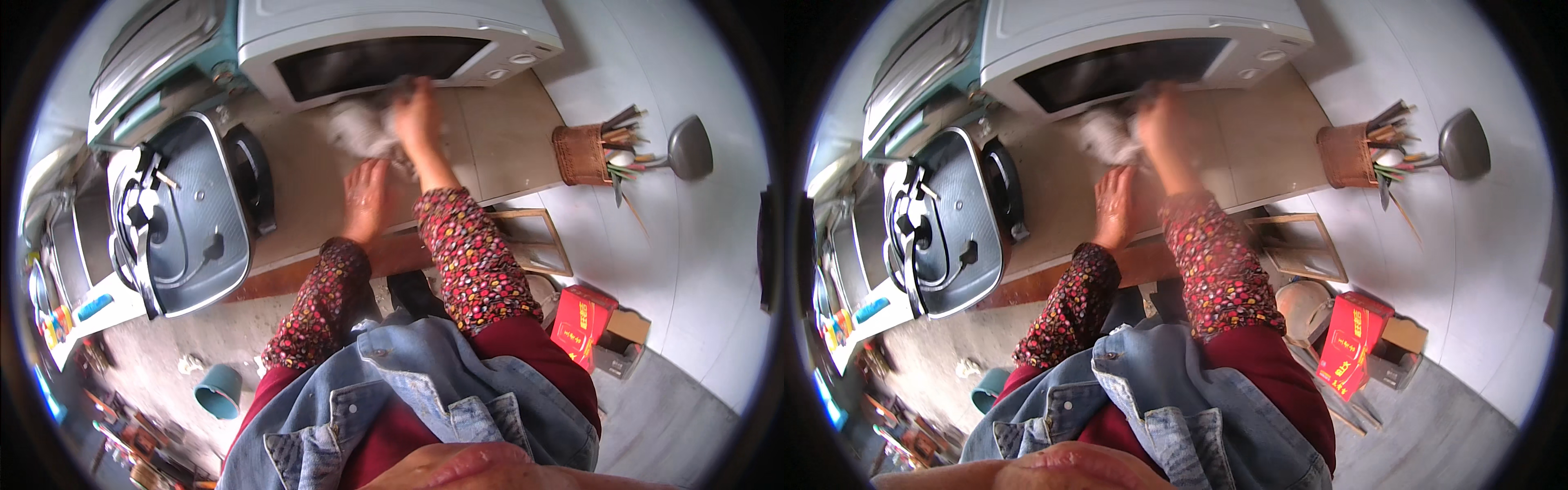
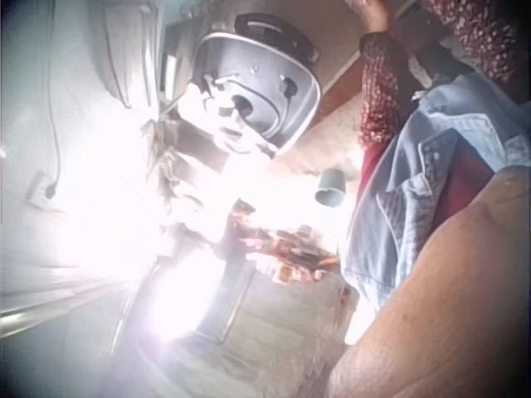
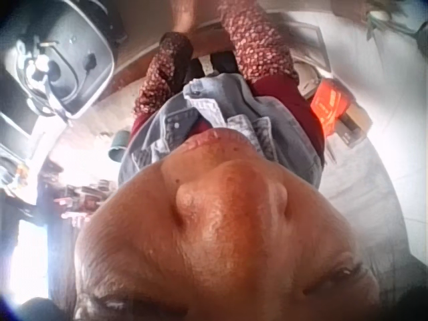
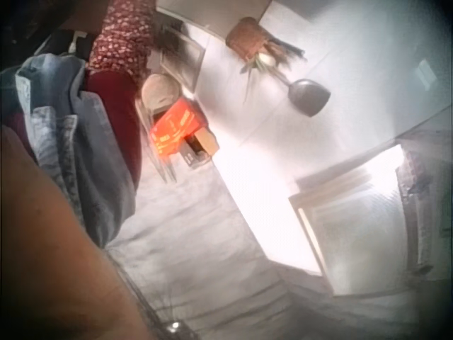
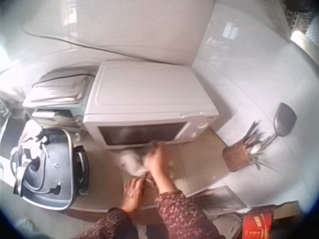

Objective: The person wipes a microwave and countertop with a cloth, then washes the cloth in the sink and wrings it out. They continue wiping the countertop and sink area, moving a pressure cooker and other items to reach different surfaces.

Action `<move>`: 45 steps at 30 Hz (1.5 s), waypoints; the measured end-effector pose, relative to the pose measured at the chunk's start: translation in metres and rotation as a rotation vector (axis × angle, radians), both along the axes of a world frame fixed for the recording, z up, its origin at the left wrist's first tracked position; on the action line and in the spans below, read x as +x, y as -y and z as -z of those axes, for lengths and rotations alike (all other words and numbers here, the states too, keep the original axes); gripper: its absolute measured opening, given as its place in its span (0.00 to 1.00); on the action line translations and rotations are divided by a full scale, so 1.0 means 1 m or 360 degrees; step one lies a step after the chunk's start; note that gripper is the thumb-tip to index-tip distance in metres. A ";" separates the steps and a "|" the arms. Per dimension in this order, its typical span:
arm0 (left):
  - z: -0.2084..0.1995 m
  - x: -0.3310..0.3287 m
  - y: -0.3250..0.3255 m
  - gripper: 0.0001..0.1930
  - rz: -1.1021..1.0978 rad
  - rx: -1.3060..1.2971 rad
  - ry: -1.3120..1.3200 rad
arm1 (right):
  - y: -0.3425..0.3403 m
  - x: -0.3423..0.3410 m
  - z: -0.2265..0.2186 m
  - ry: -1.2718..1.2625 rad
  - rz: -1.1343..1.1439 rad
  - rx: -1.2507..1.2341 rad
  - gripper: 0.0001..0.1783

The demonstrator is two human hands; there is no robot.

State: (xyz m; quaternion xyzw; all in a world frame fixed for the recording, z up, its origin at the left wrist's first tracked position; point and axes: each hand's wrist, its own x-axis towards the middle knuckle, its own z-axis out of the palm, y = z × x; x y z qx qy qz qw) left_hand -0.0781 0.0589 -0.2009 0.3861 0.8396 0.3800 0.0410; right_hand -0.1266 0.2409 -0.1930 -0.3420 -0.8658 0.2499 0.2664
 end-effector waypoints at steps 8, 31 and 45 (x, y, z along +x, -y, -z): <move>-0.009 0.000 0.002 0.28 -0.0016 -0.0129 -0.0027 | -0.062 0.050 -0.080 -0.1323 0.0261 -0.0303 0.19; -0.010 0.002 -0.002 0.26 -0.0020 -0.0185 -0.0161 | -0.173 0.040 -0.090 -0.1360 0.0383 -0.0555 0.15; -0.012 0.004 0.000 0.27 -0.0020 -0.0225 -0.0146 | -0.138 0.014 -0.122 -0.1394 0.0098 0.0135 0.14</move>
